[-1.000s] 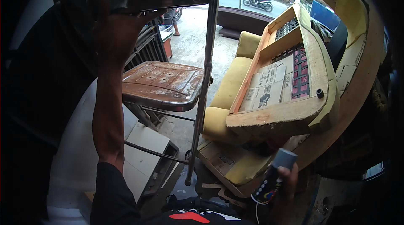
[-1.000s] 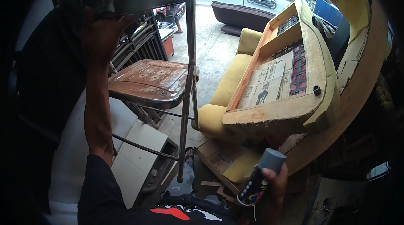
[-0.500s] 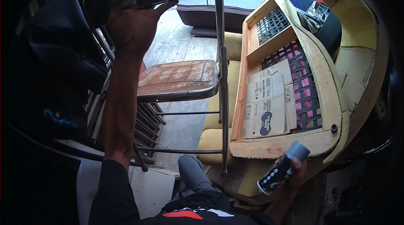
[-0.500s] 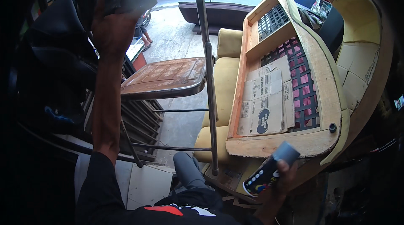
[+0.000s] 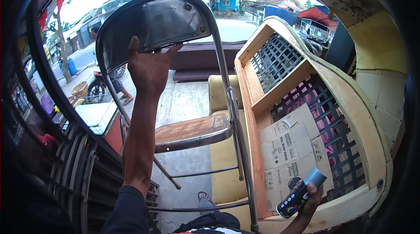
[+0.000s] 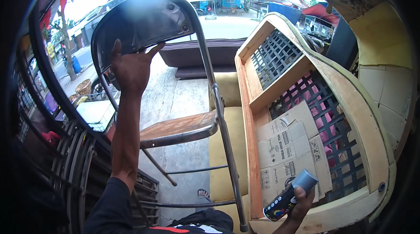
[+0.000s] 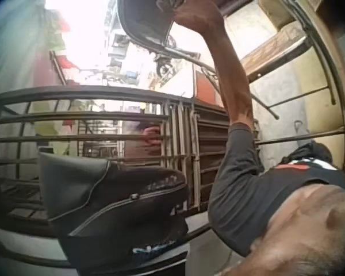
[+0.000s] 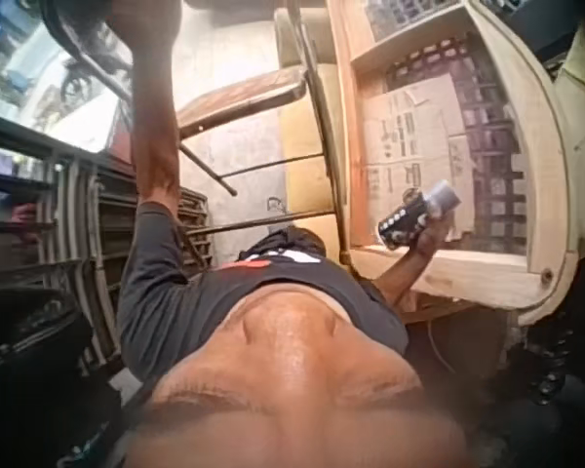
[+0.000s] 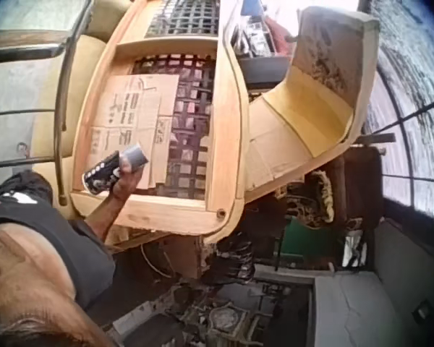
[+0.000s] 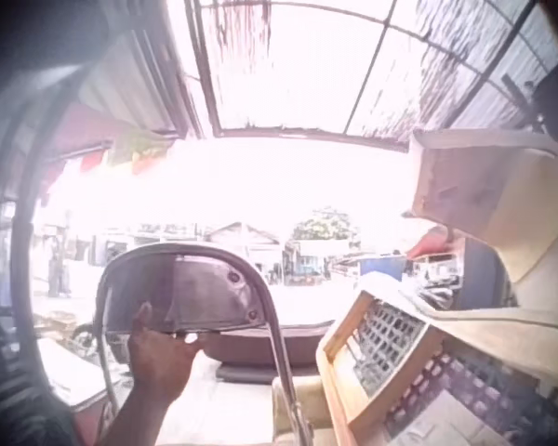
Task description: The person carries a metal folding chair outside and sprays paint onto its frame using a spray can.
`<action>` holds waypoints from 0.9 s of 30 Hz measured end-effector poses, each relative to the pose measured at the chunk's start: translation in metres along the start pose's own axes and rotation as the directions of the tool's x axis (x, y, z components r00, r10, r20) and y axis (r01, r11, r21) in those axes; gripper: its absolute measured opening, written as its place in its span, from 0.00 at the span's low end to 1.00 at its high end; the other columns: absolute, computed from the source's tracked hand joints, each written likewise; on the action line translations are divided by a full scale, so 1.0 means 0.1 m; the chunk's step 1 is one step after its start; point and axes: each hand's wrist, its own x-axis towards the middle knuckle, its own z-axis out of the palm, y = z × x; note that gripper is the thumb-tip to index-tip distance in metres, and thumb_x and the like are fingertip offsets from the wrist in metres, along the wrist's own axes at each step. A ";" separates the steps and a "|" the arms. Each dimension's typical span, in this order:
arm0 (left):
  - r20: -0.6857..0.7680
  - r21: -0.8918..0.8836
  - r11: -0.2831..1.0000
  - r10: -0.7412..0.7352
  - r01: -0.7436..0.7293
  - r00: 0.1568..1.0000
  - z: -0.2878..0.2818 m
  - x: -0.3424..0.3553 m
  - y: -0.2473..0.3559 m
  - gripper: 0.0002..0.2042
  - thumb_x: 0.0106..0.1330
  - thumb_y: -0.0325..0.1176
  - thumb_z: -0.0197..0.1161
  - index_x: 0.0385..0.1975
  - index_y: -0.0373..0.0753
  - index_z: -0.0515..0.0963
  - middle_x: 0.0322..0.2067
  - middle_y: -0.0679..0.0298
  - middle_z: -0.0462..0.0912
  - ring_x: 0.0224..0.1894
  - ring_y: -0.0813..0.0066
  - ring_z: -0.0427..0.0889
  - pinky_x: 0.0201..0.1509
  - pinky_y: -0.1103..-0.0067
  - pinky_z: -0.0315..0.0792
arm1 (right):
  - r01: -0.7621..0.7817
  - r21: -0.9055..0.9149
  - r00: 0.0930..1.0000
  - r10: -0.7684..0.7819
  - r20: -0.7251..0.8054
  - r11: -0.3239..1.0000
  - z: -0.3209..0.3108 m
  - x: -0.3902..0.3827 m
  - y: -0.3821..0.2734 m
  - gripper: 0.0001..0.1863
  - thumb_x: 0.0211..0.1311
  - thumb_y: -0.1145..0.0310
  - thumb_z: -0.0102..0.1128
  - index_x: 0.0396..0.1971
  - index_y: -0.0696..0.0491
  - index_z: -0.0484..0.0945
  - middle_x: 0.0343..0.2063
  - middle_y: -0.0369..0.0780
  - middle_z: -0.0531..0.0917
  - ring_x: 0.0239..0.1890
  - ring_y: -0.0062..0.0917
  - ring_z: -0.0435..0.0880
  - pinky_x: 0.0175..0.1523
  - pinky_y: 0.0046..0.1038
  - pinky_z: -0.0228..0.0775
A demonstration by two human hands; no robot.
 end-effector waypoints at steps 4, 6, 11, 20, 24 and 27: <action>0.023 -0.019 0.999 -0.027 0.028 0.999 -1.22 0.74 -0.41 0.35 0.74 0.48 0.60 0.74 0.38 0.57 0.73 0.48 0.61 0.76 0.47 0.58 0.75 0.32 0.51 | -0.135 -0.066 0.991 0.136 0.005 0.989 1.16 0.60 0.84 0.30 0.57 0.50 0.70 0.48 0.59 0.74 0.28 0.40 0.81 0.23 0.26 0.82 0.31 0.28 0.79; 0.048 0.015 1.000 -0.017 0.016 0.999 -1.69 0.99 -0.37 0.36 0.75 0.48 0.58 0.77 0.42 0.52 0.76 0.49 0.54 0.79 0.48 0.51 0.75 0.32 0.50 | -0.107 -0.330 0.975 0.165 0.150 0.938 1.94 0.91 0.89 0.30 0.56 0.48 0.69 0.46 0.59 0.75 0.28 0.41 0.81 0.25 0.26 0.83 0.31 0.27 0.76; 0.096 -0.043 0.998 0.052 -0.048 0.994 -3.05 2.10 -0.42 0.34 0.75 0.47 0.56 0.78 0.47 0.55 0.76 0.49 0.58 0.79 0.46 0.54 0.74 0.29 0.47 | 0.000 0.373 0.892 0.169 -0.419 0.928 3.73 1.78 0.70 0.32 0.66 0.36 0.57 0.43 0.56 0.77 0.28 0.39 0.82 0.27 0.28 0.85 0.34 0.31 0.83; 0.311 0.247 0.911 0.249 -0.331 0.917 -4.59 4.71 -0.84 0.42 0.68 0.47 0.59 0.79 0.40 0.49 0.79 0.45 0.42 0.81 0.40 0.38 0.76 0.28 0.34 | -0.052 0.607 0.914 0.283 -0.291 0.793 6.74 3.02 2.41 0.29 0.65 0.44 0.63 0.42 0.59 0.76 0.29 0.42 0.84 0.27 0.27 0.86 0.31 0.31 0.82; 0.322 0.234 0.948 0.134 -0.216 0.937 -5.63 6.07 -1.31 0.38 0.73 0.45 0.56 0.77 0.37 0.50 0.78 0.41 0.38 0.81 0.39 0.37 0.76 0.29 0.37 | -0.070 -0.102 0.993 0.079 0.087 0.992 7.47 3.74 3.13 0.28 0.64 0.44 0.63 0.43 0.59 0.77 0.27 0.40 0.83 0.24 0.26 0.84 0.33 0.29 0.82; 0.300 0.367 0.897 0.137 -0.247 0.944 -6.36 6.89 -1.89 0.41 0.71 0.40 0.60 0.77 0.32 0.46 0.77 0.37 0.35 0.81 0.38 0.33 0.78 0.33 0.36 | -0.023 0.540 0.919 0.231 -0.320 0.841 8.03 4.56 3.24 0.30 0.66 0.43 0.62 0.46 0.59 0.75 0.34 0.43 0.82 0.32 0.28 0.84 0.31 0.29 0.82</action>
